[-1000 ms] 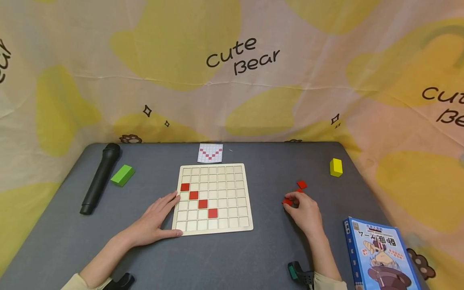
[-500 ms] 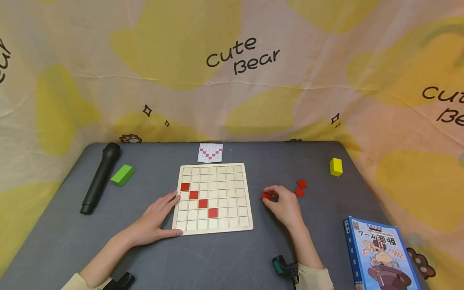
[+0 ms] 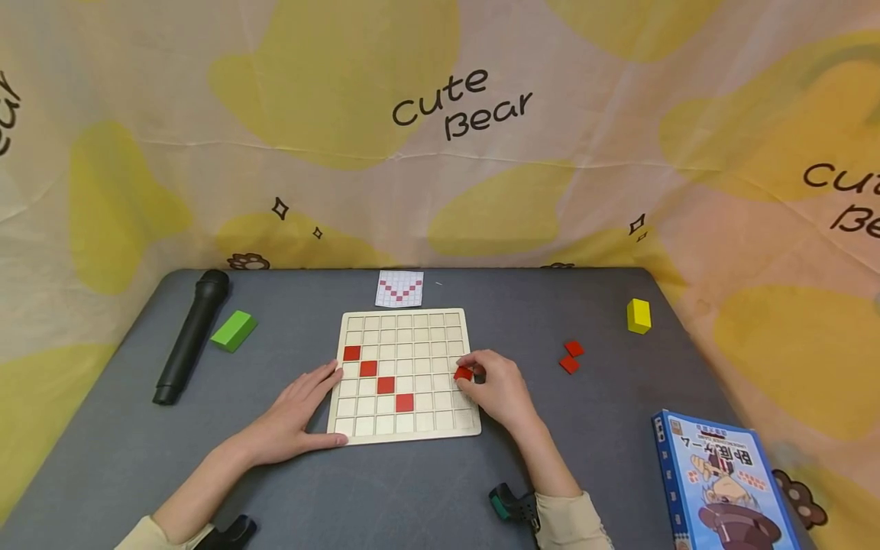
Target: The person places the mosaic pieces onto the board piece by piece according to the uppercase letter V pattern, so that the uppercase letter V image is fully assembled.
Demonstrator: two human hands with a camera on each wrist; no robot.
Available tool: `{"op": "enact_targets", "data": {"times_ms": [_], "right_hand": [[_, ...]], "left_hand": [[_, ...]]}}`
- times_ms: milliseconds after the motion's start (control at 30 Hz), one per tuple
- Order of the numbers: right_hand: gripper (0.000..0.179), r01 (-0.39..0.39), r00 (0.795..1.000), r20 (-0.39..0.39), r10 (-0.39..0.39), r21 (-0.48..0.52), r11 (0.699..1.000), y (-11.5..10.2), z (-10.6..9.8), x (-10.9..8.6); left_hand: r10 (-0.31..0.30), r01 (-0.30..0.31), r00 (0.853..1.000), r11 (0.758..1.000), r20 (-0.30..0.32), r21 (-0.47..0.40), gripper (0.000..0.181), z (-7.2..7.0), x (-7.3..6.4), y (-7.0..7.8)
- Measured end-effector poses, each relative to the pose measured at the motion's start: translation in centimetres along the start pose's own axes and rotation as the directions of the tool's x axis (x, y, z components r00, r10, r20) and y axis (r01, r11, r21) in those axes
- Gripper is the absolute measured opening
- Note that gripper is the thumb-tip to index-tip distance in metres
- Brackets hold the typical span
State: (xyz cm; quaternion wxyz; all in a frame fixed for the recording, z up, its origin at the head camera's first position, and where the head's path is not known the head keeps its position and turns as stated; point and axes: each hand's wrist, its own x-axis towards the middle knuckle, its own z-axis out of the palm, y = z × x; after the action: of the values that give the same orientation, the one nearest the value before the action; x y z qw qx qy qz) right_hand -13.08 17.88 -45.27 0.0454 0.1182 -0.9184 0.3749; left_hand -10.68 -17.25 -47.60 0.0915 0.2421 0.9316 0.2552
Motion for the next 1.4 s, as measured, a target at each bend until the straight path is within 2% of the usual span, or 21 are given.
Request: {"op": "enact_targets", "data": {"times_ms": [400,667,933,1233,1400], "right_hand": [[0.023,0.152,0.985,0.083,-0.150,-0.010,0.988,-1.7,3.2,0.6],[0.021,0.226,0.967,0.122,-0.224,0.001,0.974,-2.0,4.0,1.2],[0.026,0.223,0.964,0.144,-0.222,0.012,0.975,-1.8,4.0,1.2],[0.024,0.198,0.980,0.016,-0.198,0.023,0.980,-0.5,2.6,0.7],[0.024,0.126,0.992,-0.017,-0.126,0.004,0.992,0.9,1.5,0.4]], "left_hand": [[0.001,-0.001,1.000,1.000,-0.002,-0.002,0.108,0.0,0.0,0.0],[-0.001,0.001,1.000,1.000,0.001,-0.012,0.108,0.0,0.0,0.0],[-0.001,0.001,1.000,1.000,0.003,-0.008,0.108,0.1,0.0,-0.1],[0.005,-0.005,1.000,1.000,-0.003,-0.015,0.107,0.1,0.0,-0.1],[0.014,-0.014,1.000,1.000,-0.015,-0.018,0.106,0.1,-0.1,-0.1]]}}
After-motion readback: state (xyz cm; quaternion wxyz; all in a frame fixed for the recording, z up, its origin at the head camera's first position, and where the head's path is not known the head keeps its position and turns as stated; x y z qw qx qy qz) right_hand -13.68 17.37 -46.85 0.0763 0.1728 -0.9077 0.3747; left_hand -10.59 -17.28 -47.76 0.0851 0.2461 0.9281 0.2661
